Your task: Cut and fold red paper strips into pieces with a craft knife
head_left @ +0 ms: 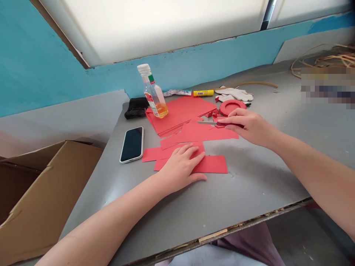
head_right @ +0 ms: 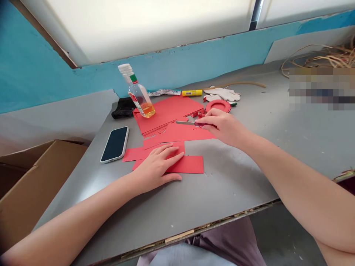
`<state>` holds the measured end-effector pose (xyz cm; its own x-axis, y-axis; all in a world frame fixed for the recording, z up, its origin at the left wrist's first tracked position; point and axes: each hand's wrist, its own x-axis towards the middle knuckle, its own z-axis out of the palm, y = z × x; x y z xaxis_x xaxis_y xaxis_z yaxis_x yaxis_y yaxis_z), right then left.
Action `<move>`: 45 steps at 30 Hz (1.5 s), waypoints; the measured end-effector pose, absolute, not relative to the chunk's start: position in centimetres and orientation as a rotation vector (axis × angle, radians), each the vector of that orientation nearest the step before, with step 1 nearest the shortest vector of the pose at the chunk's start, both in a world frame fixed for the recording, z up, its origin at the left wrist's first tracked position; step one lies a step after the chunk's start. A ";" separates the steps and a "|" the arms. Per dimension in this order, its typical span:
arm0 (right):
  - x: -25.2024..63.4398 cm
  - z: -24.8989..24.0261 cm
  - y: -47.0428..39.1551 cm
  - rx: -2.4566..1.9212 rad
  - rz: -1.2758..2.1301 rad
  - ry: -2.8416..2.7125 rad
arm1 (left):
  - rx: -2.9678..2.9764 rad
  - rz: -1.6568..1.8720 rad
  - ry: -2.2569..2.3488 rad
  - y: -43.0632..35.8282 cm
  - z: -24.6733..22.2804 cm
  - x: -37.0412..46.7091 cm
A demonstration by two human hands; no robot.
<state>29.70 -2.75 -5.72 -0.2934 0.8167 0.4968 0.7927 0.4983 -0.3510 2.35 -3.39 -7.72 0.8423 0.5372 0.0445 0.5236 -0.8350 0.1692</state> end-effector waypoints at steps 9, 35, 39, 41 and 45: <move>28.6 -5.9 -3.1 -1.326 0.184 -2.103 | 2.973 0.348 0.732 -2.4 -8.8 2.4; 24.1 -3.9 -6.5 -1.497 1.102 -1.909 | 0.895 1.226 0.960 -1.6 -6.1 2.5; 25.3 -5.1 -5.6 -1.432 0.331 -1.922 | 0.899 1.233 1.042 -0.5 -6.6 2.0; 25.7 -5.8 -5.3 -1.284 -0.038 -2.043 | 1.112 1.394 1.182 0.1 -6.2 1.3; 25.6 -6.7 -5.5 -1.206 -0.122 -2.288 | 2.177 1.427 1.188 0.7 -3.8 -0.2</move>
<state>25.60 -5.54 -6.69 -0.4497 0.7369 0.5046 0.7865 0.5945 -0.1672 -0.22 0.75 -3.78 0.1741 0.7578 0.6288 0.4816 -0.6225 0.6169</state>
